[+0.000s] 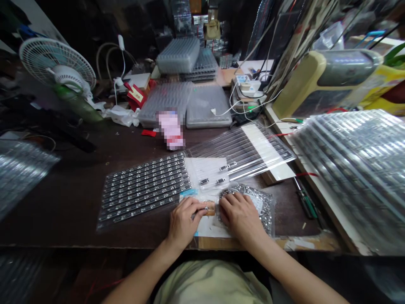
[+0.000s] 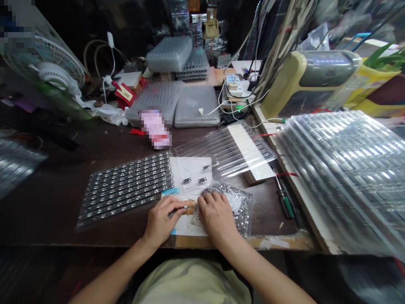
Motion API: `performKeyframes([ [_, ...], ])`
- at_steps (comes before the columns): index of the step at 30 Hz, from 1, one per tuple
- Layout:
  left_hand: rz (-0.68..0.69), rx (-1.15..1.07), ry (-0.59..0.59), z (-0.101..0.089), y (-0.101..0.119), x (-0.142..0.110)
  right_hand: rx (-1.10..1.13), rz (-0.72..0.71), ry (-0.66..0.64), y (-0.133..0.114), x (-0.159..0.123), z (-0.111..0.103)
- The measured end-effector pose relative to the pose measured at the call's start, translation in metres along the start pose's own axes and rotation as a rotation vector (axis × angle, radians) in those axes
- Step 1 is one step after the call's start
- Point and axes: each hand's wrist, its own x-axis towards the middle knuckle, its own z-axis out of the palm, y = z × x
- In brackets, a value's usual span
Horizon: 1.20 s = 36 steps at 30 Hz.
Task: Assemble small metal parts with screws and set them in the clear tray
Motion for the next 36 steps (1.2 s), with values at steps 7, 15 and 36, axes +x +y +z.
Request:
performKeyframes([
  [7, -0.082, -0.174, 0.183, -0.009, -0.010, -0.002, 0.230, 0.052, 0.050, 0.008, -0.004, 0.001],
  [15, -0.086, -0.200, 0.199, -0.012, -0.010, -0.004, 0.267, 0.038, 0.099, -0.015, 0.005, 0.011],
  [36, -0.119, -0.198, 0.171, -0.013, -0.007, 0.004, -0.072, 0.132, 0.067, 0.000, -0.011, 0.000],
])
